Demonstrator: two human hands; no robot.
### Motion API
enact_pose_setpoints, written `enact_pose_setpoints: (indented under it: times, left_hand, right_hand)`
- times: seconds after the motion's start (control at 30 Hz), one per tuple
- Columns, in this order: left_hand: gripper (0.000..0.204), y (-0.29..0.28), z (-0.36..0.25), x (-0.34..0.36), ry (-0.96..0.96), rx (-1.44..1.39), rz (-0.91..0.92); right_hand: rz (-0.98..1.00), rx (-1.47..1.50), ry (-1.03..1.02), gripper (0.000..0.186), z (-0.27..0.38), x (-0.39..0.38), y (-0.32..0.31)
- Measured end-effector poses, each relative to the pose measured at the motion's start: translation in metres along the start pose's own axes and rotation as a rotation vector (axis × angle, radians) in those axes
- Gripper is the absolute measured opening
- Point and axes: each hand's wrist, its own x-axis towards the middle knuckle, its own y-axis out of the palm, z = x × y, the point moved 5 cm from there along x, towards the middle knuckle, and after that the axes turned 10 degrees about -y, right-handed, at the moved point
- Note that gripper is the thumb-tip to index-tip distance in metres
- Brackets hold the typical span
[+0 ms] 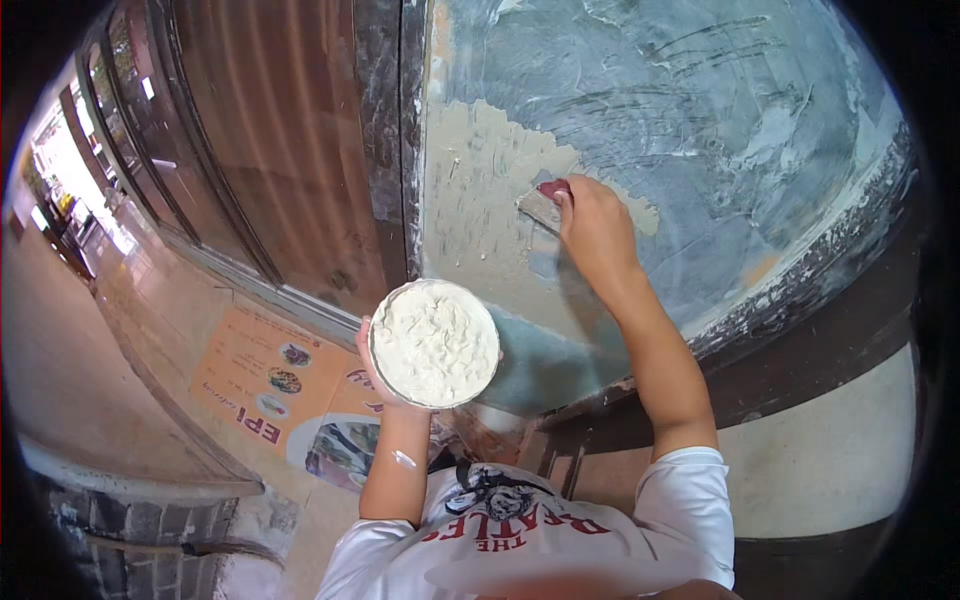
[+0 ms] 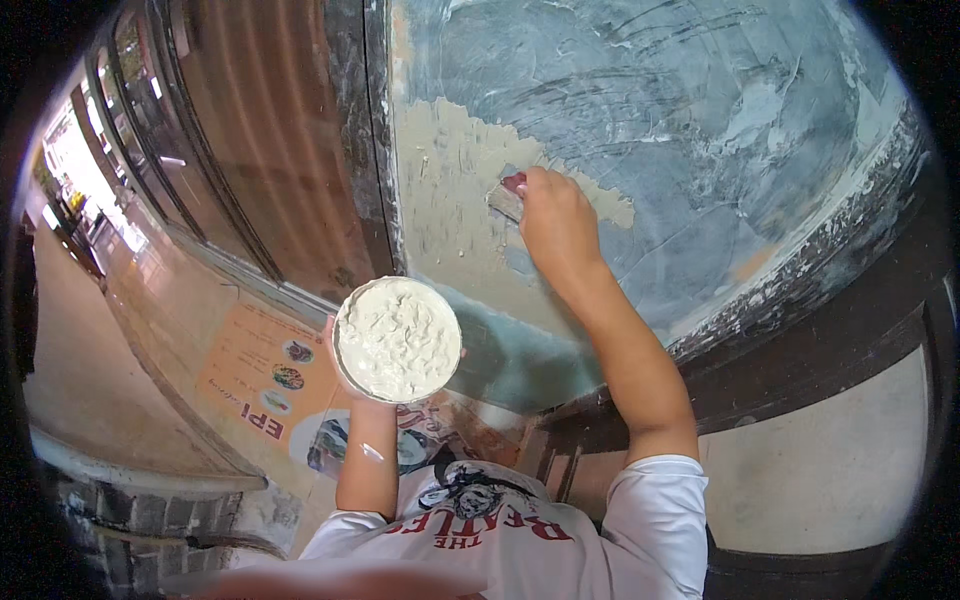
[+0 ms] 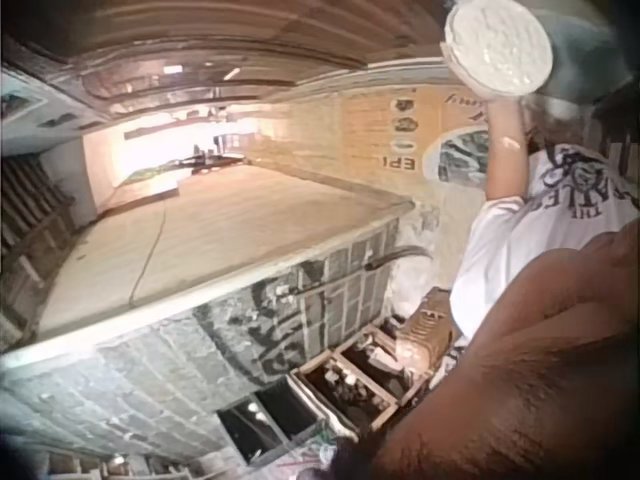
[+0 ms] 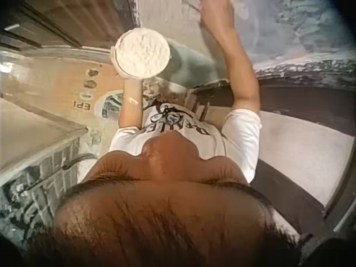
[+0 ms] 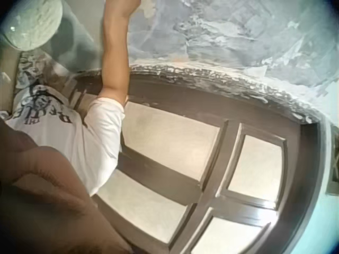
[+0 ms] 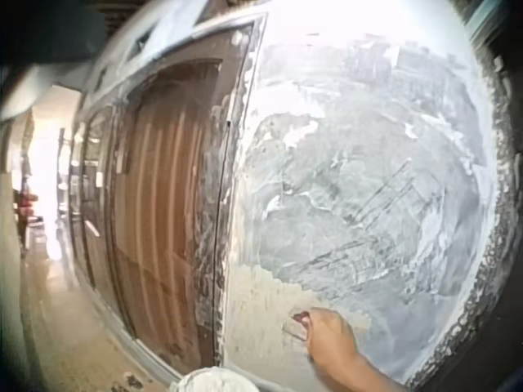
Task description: The person applies plaster to a concrete wall using a putty knife.
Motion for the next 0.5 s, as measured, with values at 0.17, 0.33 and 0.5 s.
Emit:
enact_pose_setpoints:
  times: [0.17,0.33,0.5]
  left_hand:
    - [0.077,0.004,-0.012,0.002,-0.004,-0.008,0.051]
    - [0.074,-0.004,-0.025,0.003,-0.013,-0.065,0.062]
    - [0.073,-0.009,-0.033,0.005,-0.028,0.012,-0.032]
  right_hand:
    - [-0.066,-0.016,0.0,0.014,-0.003,0.004,-0.004]
    - [-0.078,0.019,0.013,0.013,0.006,-0.002,-0.007]
    - [-0.067,-0.005,0.022,0.013,-0.004,-0.008,0.006]
